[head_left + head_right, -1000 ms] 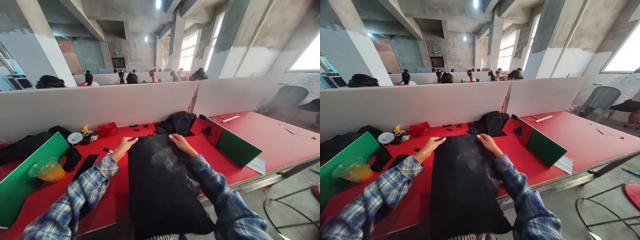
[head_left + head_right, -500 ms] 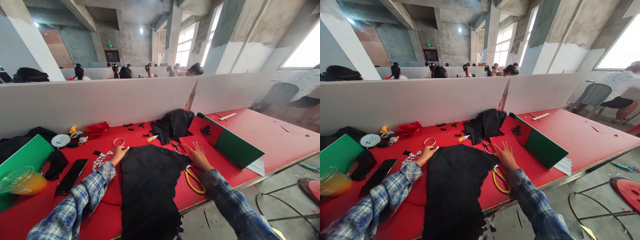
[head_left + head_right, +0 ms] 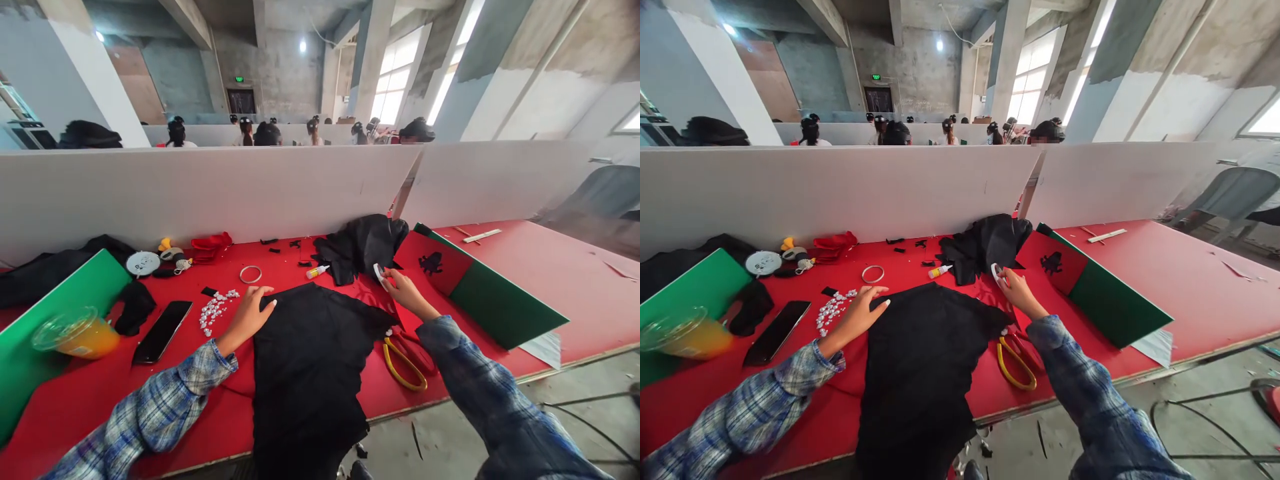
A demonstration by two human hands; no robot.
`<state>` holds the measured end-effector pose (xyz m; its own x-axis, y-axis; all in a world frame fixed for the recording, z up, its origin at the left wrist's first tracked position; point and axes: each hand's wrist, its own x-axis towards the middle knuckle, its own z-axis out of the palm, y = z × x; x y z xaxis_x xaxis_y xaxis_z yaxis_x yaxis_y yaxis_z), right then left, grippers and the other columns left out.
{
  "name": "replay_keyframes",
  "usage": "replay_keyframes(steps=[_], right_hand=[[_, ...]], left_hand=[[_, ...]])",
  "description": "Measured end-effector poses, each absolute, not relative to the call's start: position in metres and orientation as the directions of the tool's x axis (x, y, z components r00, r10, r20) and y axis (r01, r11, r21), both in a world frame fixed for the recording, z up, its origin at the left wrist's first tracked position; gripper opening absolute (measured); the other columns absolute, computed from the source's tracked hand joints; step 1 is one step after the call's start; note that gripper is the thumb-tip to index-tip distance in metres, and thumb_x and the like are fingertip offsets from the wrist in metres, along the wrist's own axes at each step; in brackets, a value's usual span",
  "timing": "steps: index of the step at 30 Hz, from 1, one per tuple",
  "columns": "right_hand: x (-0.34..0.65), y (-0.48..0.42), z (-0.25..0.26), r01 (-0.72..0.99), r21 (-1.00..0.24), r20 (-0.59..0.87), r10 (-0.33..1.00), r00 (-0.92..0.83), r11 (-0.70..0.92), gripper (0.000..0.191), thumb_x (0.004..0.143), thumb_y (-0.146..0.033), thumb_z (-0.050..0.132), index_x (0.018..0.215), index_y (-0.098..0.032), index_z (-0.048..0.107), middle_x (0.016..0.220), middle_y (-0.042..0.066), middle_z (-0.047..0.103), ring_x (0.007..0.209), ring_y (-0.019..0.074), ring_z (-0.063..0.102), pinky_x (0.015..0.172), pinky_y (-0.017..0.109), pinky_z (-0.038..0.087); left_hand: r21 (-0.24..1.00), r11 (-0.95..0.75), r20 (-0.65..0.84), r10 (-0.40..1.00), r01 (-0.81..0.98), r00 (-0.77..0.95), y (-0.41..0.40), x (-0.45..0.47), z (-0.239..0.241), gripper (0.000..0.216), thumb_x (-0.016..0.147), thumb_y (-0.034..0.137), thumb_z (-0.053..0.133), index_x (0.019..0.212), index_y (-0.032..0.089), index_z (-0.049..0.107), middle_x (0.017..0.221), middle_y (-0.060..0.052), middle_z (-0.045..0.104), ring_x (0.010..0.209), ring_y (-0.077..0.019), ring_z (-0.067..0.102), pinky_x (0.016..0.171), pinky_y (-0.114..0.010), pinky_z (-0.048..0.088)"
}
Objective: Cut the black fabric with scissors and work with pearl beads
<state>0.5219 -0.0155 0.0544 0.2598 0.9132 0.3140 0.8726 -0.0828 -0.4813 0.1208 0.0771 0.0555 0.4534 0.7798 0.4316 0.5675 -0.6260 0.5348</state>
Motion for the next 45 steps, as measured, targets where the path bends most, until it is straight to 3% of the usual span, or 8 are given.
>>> replay_keyframes(steps=[6,10,13,16,27,33,38,45], right_hand=[[0.476,0.002,0.082,0.777,-0.629,0.319,0.905,0.281,-0.019,0.014,0.077,-0.019,0.048,0.086,-0.019,0.059,0.079,0.006,0.072,0.074,0.0197,0.067,0.066,0.029,0.050],[0.400,0.011,0.085,0.696,-0.704,0.318,0.939,0.130,0.142,0.019,0.073,-0.025,0.058,0.089,-0.019,0.067,0.087,0.004,0.073,0.076,0.0202,0.067,0.068,0.028,0.051],[0.334,0.023,0.072,0.196,-0.939,0.284,0.959,-0.013,0.281,0.024,0.069,-0.031,0.064,0.089,-0.020,0.069,0.090,0.005,0.074,0.079,0.0223,0.068,0.076,0.034,0.053],[0.287,0.038,0.052,-0.039,-0.960,0.276,0.961,0.019,0.276,0.022,0.066,-0.031,0.066,0.085,-0.021,0.068,0.087,0.004,0.074,0.081,0.0223,0.069,0.082,0.036,0.053],[0.279,0.057,0.006,-0.110,-0.962,0.234,0.961,0.149,0.251,0.019,0.068,-0.030,0.066,0.084,-0.020,0.067,0.082,0.005,0.074,0.084,0.0254,0.070,0.084,0.040,0.053],[0.278,0.050,0.000,-0.097,-0.974,0.187,0.966,0.176,0.207,0.025,0.068,-0.026,0.066,0.093,-0.021,0.068,0.088,0.005,0.075,0.087,0.0260,0.070,0.086,0.042,0.053],[0.277,0.045,0.006,-0.115,-0.972,0.194,0.975,0.105,0.205,0.025,0.069,-0.029,0.068,0.093,-0.021,0.069,0.091,0.005,0.075,0.090,0.0257,0.069,0.090,0.044,0.052],[0.274,0.045,-0.001,-0.027,-0.975,0.219,0.972,0.080,0.222,0.023,0.069,-0.027,0.067,0.091,-0.021,0.071,0.090,0.005,0.075,0.089,0.0258,0.070,0.089,0.044,0.052]], left_hand=[[0.625,-0.585,0.373,0.805,0.517,0.461,0.064,0.107,0.071,0.024,0.084,0.026,0.054,0.107,0.019,0.055,0.104,-0.007,0.058,0.088,-0.0182,0.064,0.081,-0.035,0.054],[0.617,-0.621,0.433,0.781,0.483,0.449,0.050,0.119,0.072,0.031,0.087,0.031,0.053,0.117,0.021,0.054,0.116,-0.009,0.055,0.097,-0.0197,0.063,0.087,-0.035,0.052],[0.588,-0.689,0.532,0.724,0.423,0.440,0.045,0.139,0.066,0.041,0.090,0.037,0.050,0.128,0.024,0.048,0.138,-0.012,0.042,0.119,-0.0241,0.052,0.099,-0.038,0.045],[0.596,-0.715,0.600,0.699,0.365,0.390,0.054,0.152,0.053,0.040,0.093,0.036,0.043,0.132,0.025,0.046,0.141,-0.011,0.041,0.130,-0.0241,0.041,0.104,-0.040,0.040],[0.643,-0.632,0.661,0.743,0.433,0.105,0.085,0.158,0.007,0.039,0.087,0.037,0.056,0.123,0.023,0.056,0.125,-0.013,0.053,0.118,-0.0258,0.052,0.099,-0.044,0.045],[0.661,-0.655,0.645,0.745,0.367,0.168,0.087,0.153,0.000,0.025,0.089,0.034,0.052,0.109,0.026,0.065,0.125,-0.009,0.053,0.117,-0.0235,0.053,0.098,-0.042,0.046],[0.917,-0.389,0.381,0.919,0.084,0.095,0.089,0.156,0.001,0.040,0.083,0.038,0.059,0.119,0.020,0.058,0.118,-0.011,0.063,0.106,-0.0223,0.061,0.091,-0.038,0.050],[0.989,-0.141,0.142,0.989,-0.043,0.029,0.090,0.160,0.012,0.032,0.075,0.047,0.061,0.075,0.015,0.064,0.071,-0.006,0.069,0.069,-0.0185,0.065,0.066,-0.029,0.052]])
